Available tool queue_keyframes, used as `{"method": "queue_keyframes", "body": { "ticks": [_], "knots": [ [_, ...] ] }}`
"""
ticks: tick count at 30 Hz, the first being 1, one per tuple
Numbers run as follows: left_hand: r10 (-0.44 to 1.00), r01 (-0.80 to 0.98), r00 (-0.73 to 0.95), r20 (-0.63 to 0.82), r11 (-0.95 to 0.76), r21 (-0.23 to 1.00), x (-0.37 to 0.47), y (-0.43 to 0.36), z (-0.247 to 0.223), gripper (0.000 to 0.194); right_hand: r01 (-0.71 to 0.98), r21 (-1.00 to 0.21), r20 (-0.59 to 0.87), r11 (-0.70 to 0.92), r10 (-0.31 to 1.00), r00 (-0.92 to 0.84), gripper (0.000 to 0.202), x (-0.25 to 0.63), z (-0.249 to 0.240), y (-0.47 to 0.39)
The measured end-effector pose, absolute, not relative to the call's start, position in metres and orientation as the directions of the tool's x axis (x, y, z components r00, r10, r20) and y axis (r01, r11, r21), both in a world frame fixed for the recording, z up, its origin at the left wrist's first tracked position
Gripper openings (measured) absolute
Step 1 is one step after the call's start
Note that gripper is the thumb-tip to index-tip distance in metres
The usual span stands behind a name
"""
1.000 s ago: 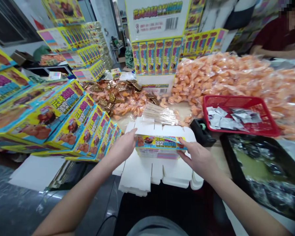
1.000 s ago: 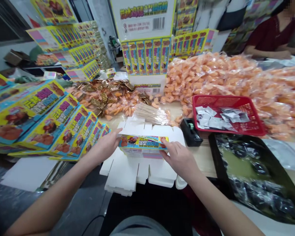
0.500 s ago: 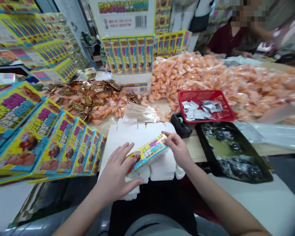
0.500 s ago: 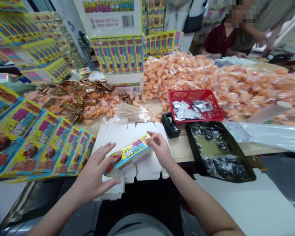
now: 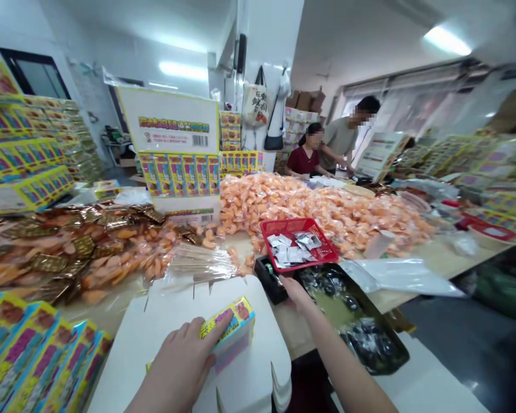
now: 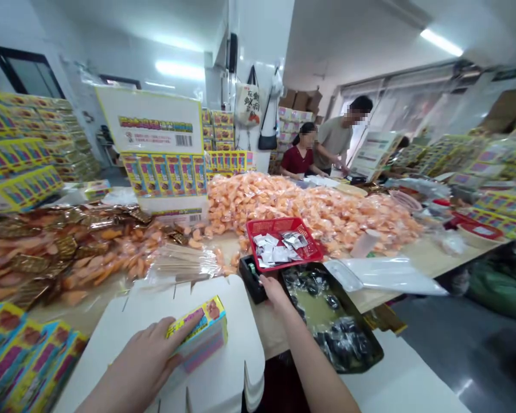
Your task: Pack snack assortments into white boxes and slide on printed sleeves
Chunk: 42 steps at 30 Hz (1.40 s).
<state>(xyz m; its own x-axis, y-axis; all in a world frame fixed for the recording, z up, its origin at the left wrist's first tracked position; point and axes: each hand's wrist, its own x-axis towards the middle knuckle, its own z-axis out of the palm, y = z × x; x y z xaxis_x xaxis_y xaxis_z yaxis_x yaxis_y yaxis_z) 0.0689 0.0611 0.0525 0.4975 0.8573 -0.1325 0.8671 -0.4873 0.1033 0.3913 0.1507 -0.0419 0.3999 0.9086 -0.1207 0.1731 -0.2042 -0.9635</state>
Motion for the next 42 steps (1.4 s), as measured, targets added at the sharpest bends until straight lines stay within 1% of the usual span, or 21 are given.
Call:
{"method": "queue_keyframes", "body": {
  "ticks": [2, 4, 8, 12, 15, 17, 19, 21, 23, 26, 30, 31, 33, 35, 37, 40, 42],
  "knots": [
    [0.854, 0.861, 0.505, -0.12, -0.491, 0.133, 0.067, 0.062, 0.05, 0.075, 0.071, -0.962, -0.22, -0.263, 0.904, 0.368, 0.023, 0.388, -0.044, 0.151],
    [0.854, 0.86, 0.507, -0.119, -0.492, 0.133, 0.066, 0.06, 0.052, 0.074, -0.04, -0.96, -0.271, -0.276, 0.89, 0.367, 0.022, 0.386, -0.047, 0.147],
    [0.847, 0.856, 0.516, -0.127, -0.503, 0.121, 0.067, 0.056, 0.061, 0.071, -0.212, -0.957, -0.274, -0.197, 0.857, 0.436, 0.024, 0.384, -0.059, 0.133],
    [0.843, 0.849, 0.527, -0.106, -0.519, 0.099, 0.069, 0.057, 0.066, 0.069, -0.261, -0.955, -0.26, -0.141, 0.822, 0.507, 0.022, 0.376, -0.076, 0.124],
    [0.839, 0.84, 0.541, -0.066, -0.534, 0.093, 0.068, 0.056, 0.064, 0.068, -0.237, -0.967, -0.216, -0.093, 0.792, 0.571, 0.023, 0.365, -0.085, 0.122],
    [0.831, 0.829, 0.556, -0.012, -0.553, 0.082, 0.068, 0.055, 0.061, 0.062, -0.21, -0.975, -0.185, -0.068, 0.771, 0.609, 0.025, 0.357, -0.086, 0.116],
    [0.823, 0.823, 0.563, 0.074, -0.567, 0.046, 0.069, 0.053, 0.059, 0.055, -0.185, -0.981, -0.167, -0.064, 0.768, 0.618, 0.027, 0.35, -0.078, 0.102],
    [0.799, 0.808, 0.584, 0.14, -0.589, -0.005, 0.072, 0.05, 0.058, 0.05, -0.167, -0.983, -0.157, -0.072, 0.801, 0.578, 0.028, 0.343, -0.06, 0.081],
    [0.763, 0.777, 0.625, 0.164, -0.628, -0.038, 0.075, 0.046, 0.056, 0.053, -0.11, -0.992, -0.104, -0.057, 0.866, 0.488, 0.029, 0.337, -0.035, 0.059],
    [0.707, 0.726, 0.674, 0.213, -0.688, -0.014, 0.076, 0.043, 0.053, 0.054, -0.011, -1.0, -0.013, -0.01, 0.951, 0.31, 0.037, 0.321, 0.003, 0.035],
    [0.645, 0.666, 0.679, 0.351, -0.742, 0.076, 0.071, 0.043, 0.048, 0.037, -0.04, -0.998, -0.054, -0.053, 0.998, 0.016, 0.073, 0.291, 0.028, 0.028],
    [0.632, 0.651, 0.674, 0.382, -0.753, 0.098, 0.07, 0.044, 0.048, 0.034, -0.038, -0.998, -0.051, -0.052, 0.998, -0.038, 0.077, 0.283, 0.03, 0.029],
    [0.623, 0.629, 0.659, 0.421, -0.764, 0.146, 0.069, 0.043, 0.047, 0.028, 0.005, -1.0, -0.025, -0.024, 0.996, -0.087, 0.077, 0.271, 0.032, 0.03],
    [0.633, 0.619, 0.648, 0.424, -0.762, 0.191, 0.068, 0.042, 0.049, 0.025, 0.072, -0.997, -0.001, 0.004, 0.997, -0.079, 0.073, 0.262, 0.031, 0.031],
    [0.645, 0.616, 0.648, 0.405, -0.756, 0.221, 0.069, 0.039, 0.053, 0.027, 0.132, -0.991, 0.012, 0.018, 0.999, -0.052, 0.071, 0.259, 0.029, 0.032],
    [0.666, 0.635, 0.666, 0.335, -0.742, 0.214, 0.072, 0.037, 0.06, 0.039, 0.177, -0.984, 0.025, 0.031, 0.999, -0.038, 0.068, 0.259, 0.024, 0.031],
    [0.708, 0.675, 0.649, 0.279, -0.705, 0.216, 0.075, 0.038, 0.064, 0.042, 0.194, -0.98, 0.028, 0.037, 0.998, -0.05, 0.067, 0.262, 0.02, 0.03]
  ]
}}
